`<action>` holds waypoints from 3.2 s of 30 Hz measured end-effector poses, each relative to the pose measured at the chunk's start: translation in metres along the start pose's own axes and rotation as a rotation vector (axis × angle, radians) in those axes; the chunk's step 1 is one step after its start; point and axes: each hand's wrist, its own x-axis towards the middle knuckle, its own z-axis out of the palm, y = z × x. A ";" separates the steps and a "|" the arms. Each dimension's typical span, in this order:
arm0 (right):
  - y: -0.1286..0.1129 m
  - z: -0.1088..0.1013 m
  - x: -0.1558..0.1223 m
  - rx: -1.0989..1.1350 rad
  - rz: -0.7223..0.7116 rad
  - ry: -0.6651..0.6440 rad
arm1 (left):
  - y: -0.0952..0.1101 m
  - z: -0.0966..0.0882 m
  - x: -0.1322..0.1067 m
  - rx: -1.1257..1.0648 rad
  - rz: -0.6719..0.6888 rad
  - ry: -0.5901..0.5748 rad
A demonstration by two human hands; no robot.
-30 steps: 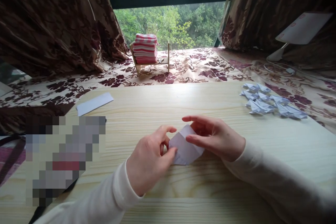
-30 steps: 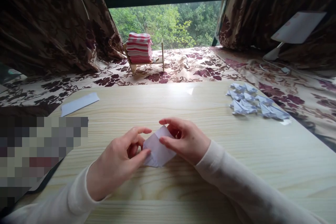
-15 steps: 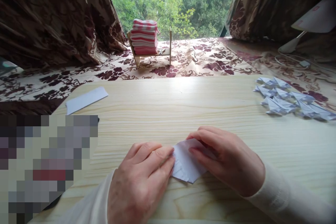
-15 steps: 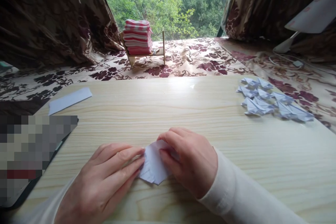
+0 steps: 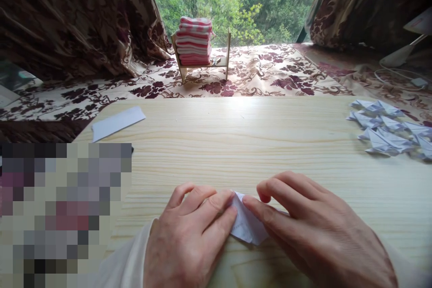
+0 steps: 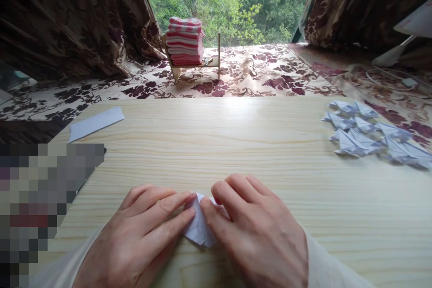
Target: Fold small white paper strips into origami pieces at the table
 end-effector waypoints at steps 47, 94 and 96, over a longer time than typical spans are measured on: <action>-0.007 0.004 -0.002 0.040 -0.035 -0.079 | 0.003 0.000 0.004 -0.037 -0.033 0.046; -0.022 -0.009 -0.029 -0.166 0.038 -0.134 | 0.003 0.007 -0.004 0.142 0.155 0.053; -0.024 -0.004 -0.017 -0.235 0.026 -0.128 | 0.004 0.007 -0.004 0.140 0.150 0.052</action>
